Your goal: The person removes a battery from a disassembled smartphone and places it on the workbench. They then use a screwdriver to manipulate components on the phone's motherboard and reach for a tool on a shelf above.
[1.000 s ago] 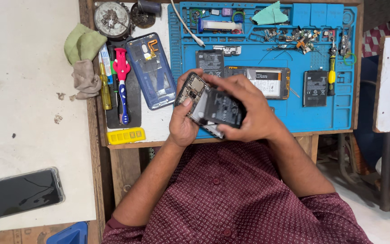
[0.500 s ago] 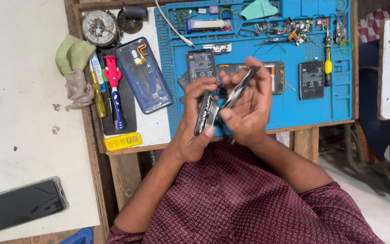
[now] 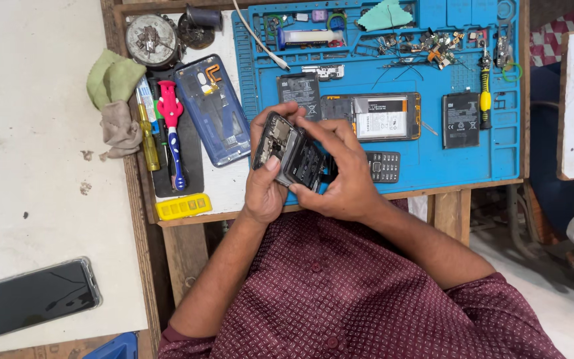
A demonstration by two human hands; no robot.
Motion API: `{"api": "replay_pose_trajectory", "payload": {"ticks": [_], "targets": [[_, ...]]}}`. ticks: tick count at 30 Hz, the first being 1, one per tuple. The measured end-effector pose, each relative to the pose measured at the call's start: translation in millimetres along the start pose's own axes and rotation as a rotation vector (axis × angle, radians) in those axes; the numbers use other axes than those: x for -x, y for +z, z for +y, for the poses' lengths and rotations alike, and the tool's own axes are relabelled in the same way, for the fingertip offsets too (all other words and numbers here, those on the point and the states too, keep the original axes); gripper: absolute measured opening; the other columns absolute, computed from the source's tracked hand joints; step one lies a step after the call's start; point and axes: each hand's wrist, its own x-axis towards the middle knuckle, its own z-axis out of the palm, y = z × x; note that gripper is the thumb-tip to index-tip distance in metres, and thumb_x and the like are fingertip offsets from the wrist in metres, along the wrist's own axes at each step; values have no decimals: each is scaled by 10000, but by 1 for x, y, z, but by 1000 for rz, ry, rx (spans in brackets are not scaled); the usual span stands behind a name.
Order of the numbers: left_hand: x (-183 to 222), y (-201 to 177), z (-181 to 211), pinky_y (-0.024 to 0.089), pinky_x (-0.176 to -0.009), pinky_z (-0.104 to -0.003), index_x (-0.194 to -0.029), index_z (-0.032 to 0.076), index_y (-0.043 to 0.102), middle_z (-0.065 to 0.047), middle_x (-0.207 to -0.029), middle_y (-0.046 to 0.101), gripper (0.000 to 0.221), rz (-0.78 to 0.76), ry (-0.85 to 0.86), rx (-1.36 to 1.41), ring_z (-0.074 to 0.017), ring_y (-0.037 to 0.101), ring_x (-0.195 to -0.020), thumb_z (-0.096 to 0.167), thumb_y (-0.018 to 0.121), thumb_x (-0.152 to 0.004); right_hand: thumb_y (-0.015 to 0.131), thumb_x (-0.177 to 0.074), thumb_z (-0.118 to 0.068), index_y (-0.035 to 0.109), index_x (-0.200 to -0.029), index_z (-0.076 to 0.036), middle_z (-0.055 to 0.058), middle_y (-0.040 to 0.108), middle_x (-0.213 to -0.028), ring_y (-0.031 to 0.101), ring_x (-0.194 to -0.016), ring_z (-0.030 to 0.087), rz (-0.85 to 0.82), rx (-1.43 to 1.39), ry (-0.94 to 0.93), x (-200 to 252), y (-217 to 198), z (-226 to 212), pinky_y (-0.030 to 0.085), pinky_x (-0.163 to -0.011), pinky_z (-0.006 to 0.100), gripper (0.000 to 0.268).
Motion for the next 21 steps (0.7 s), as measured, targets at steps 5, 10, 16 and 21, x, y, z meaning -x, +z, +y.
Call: {"api": "replay_pose_trajectory", "payload": {"ticks": [5,10,16,21], "targets": [[-2,-7,-6,320,-1335,-495,-1566,28,288,-200,-1545,413,746,37,20,166,-325,376,-1544,362,594,-973,867,-752,-231,560,-1400,-57,131,596,-1295,634,-1198,266,-28,-3,-12,-3,-6,-2,533,-1055,402,738],[-2,-11,-9,324,-1326,-500,-1565,21,303,-205,-1539,442,703,63,28,253,-332,402,-1526,310,572,-983,869,-724,-206,617,-1347,-82,146,604,-1320,630,-1201,315,-45,127,-140,-6,-4,0,531,-1042,427,683],[-3,-13,-12,321,-1333,-489,-1575,19,309,-203,-1545,445,693,77,31,278,-333,407,-1526,295,558,-991,855,-725,-236,586,-1400,-53,171,595,-1294,617,-1177,339,-108,141,-154,-13,-8,2,524,-1024,444,750],[-2,-16,-13,331,-1322,-497,-1583,25,304,-204,-1546,441,698,85,29,293,-335,409,-1519,301,552,-992,828,-706,-236,607,-1407,-85,173,580,-1273,611,-1160,335,-142,192,-182,-16,-8,0,526,-1016,434,751]]}}
